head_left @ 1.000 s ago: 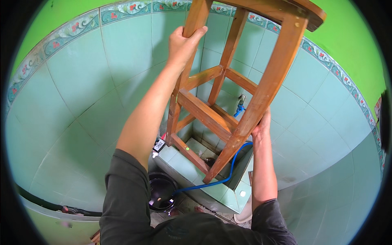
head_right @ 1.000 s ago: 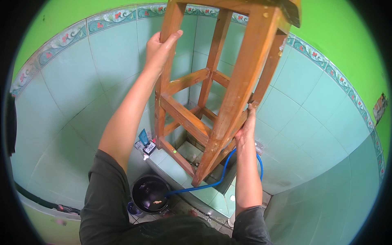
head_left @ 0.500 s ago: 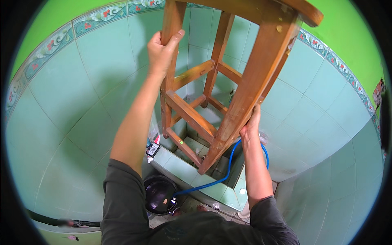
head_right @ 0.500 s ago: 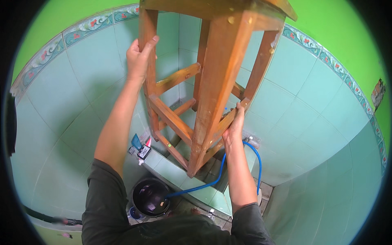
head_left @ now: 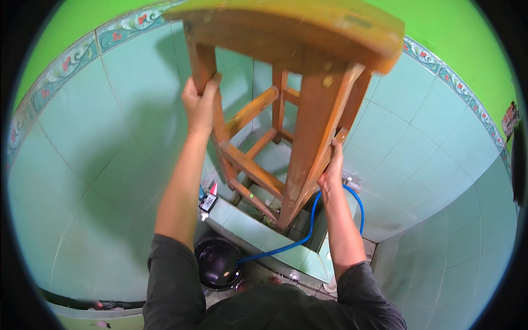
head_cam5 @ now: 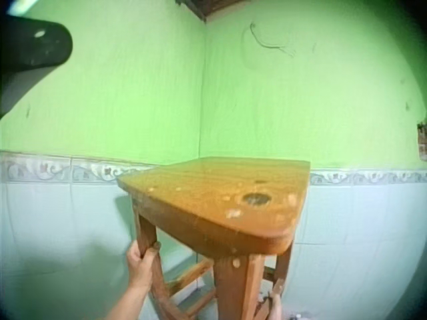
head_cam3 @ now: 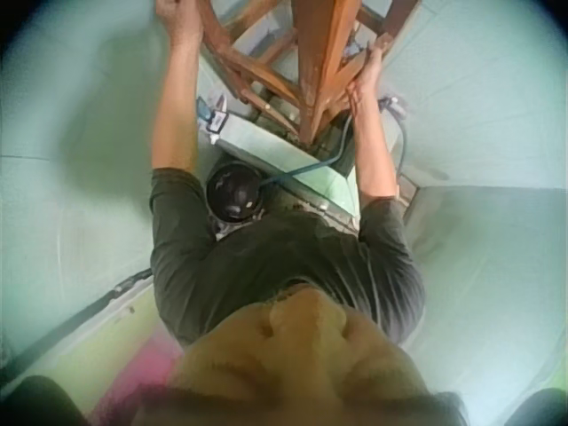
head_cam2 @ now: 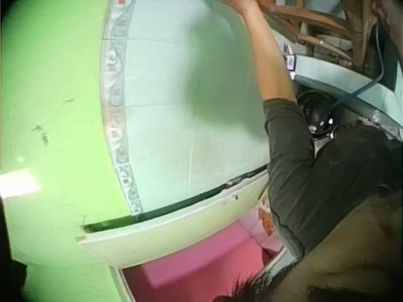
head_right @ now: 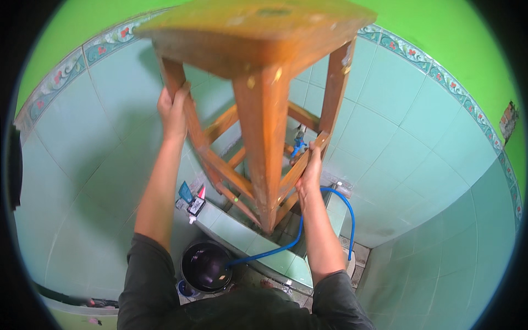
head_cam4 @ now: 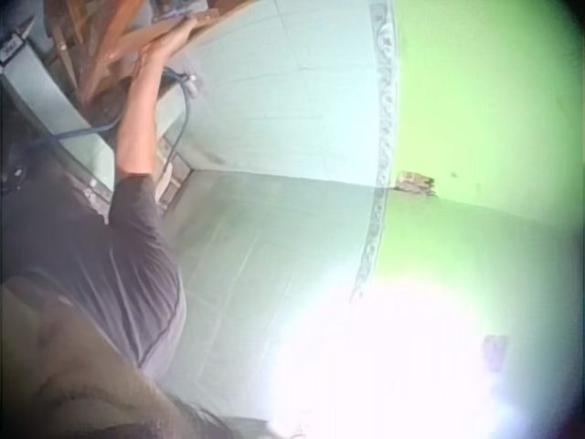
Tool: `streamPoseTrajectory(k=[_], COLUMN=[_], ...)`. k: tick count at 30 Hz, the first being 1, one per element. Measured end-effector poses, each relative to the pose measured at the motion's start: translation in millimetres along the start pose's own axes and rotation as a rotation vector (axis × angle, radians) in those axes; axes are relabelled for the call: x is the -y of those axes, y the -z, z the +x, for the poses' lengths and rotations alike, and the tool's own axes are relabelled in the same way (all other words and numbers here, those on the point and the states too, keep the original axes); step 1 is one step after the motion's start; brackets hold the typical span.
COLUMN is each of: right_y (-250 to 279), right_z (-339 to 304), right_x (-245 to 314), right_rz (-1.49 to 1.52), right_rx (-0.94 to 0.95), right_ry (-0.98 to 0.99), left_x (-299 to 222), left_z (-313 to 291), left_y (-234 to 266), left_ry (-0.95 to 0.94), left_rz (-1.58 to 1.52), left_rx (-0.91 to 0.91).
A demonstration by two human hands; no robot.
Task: The person picks up a wooden stool, carries it into a small bathroom, and places it inside a tiled enclosure next to a water tap. They then use a blue plastic scoop to pour water from a bucket over the edge of the tiled enclosure while wiping the tiles by hand.
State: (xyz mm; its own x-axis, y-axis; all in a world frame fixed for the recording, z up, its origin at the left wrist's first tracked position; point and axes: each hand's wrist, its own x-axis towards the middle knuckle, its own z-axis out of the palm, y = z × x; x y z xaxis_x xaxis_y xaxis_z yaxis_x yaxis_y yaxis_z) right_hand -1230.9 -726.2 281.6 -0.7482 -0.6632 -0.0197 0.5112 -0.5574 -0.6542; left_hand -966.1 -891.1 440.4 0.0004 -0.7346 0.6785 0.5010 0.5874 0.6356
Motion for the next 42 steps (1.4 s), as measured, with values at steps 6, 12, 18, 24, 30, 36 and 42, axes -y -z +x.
streamPoseTrajectory(k=[6,12,18,24,30,36,42], right_y=[10.0,22.7,36.6,59.5,78.0,94.5,114.3], right_z=[-26.8,-26.4,-28.3,-31.0,-35.3,-36.3,-22.9], right_x=[-23.2,-44.3,-58.6,-79.0,-88.2,-95.8,-108.4], right_rz=[-0.120,-0.137,-0.214,-0.243,-0.209,-0.256,-0.230], right_rx=[-0.103,-0.129,-0.105,-0.077,-0.092,-0.074,-0.089], right_ry=[0.013,0.029,-0.006,-0.026,-0.021,-0.071,-0.102], left_x=[18.1,46.9,87.3,142.2,144.7,148.8,162.7], left_z=[-33.4,-50.0,-73.8,-121.0,-170.4,-199.0,-203.5], left_y=[26.8,55.4,92.3,164.1,189.9,208.7,209.8], left_ry=[-0.050,-0.069,-0.011,0.055,0.181,0.256,0.281], left_rz=[0.029,0.012,0.064,0.467,0.514,0.548,0.556], left_rx=[-0.016,-0.016,-0.051,0.093,0.152,0.178,0.209])
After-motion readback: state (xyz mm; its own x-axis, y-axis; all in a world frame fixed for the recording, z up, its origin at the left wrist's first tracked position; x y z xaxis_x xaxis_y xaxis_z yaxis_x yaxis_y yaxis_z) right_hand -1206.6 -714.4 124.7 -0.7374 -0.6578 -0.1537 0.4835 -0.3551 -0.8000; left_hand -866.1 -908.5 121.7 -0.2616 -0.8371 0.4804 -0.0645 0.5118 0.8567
